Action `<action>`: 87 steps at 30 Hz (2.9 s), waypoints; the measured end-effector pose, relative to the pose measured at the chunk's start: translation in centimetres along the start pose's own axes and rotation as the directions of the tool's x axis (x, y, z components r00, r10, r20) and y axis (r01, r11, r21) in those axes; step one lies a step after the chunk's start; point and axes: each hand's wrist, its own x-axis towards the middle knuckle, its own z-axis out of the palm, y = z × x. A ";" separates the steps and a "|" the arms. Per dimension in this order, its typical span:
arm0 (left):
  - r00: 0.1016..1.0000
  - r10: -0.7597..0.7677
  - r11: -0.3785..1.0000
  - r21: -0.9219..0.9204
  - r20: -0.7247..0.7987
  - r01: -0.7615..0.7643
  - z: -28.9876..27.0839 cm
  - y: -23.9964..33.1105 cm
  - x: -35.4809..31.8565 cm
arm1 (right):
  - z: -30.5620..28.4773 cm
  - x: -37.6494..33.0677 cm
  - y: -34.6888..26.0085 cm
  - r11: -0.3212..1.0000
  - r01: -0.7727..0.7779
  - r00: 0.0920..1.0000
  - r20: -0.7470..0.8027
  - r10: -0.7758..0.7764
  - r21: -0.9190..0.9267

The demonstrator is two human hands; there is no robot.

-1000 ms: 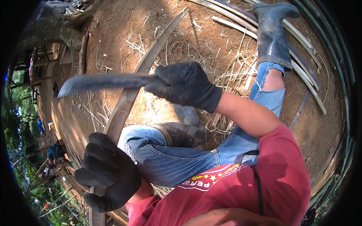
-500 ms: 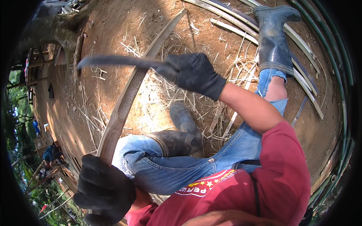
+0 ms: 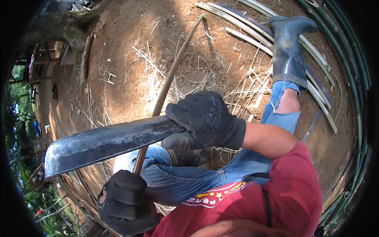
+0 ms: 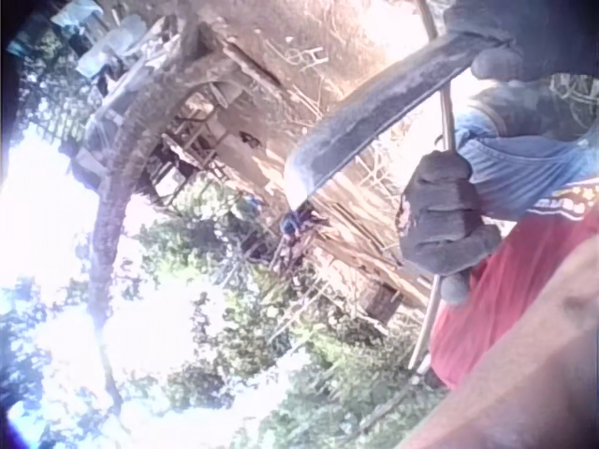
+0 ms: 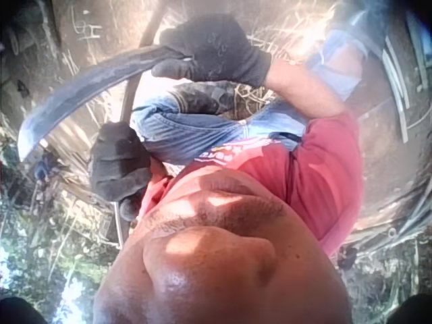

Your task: The person gathers bamboo strips from the ground and uses a machete to split them into thinner pieces. They sit on the ground to perform the splitting, holding the bamboo with one hand and striking it with the machete in the other.

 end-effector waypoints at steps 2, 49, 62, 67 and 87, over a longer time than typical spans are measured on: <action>1.000 -0.009 1.000 -0.004 -0.019 0.009 -0.1 -0.1 0.0 | -0.1 0.1 1.7 0.987 -0.160 0.986 0.050 0.160 0.001; 0.953 -0.112 0.955 -0.295 -0.282 0.025 -2.4 0.4 1.9 | 3.6 2.0 14.5 0.861 -0.439 0.856 0.170 0.488 -0.259; 0.727 -0.034 0.999 -0.053 -0.686 -0.004 1.4 -0.4 4.7 | 3.3 3.2 18.2 0.849 -0.430 0.831 0.234 0.505 -0.307; 0.963 -0.157 0.939 -0.334 -0.219 0.077 -1.4 -0.5 3.7 | 2.0 4.9 18.4 0.784 -0.489 0.750 0.276 0.602 -0.382; 0.955 -0.142 0.950 -0.307 -0.262 0.057 -1.4 0.1 3.6 | 1.8 4.8 17.9 0.842 -0.391 0.762 0.381 0.523 -0.373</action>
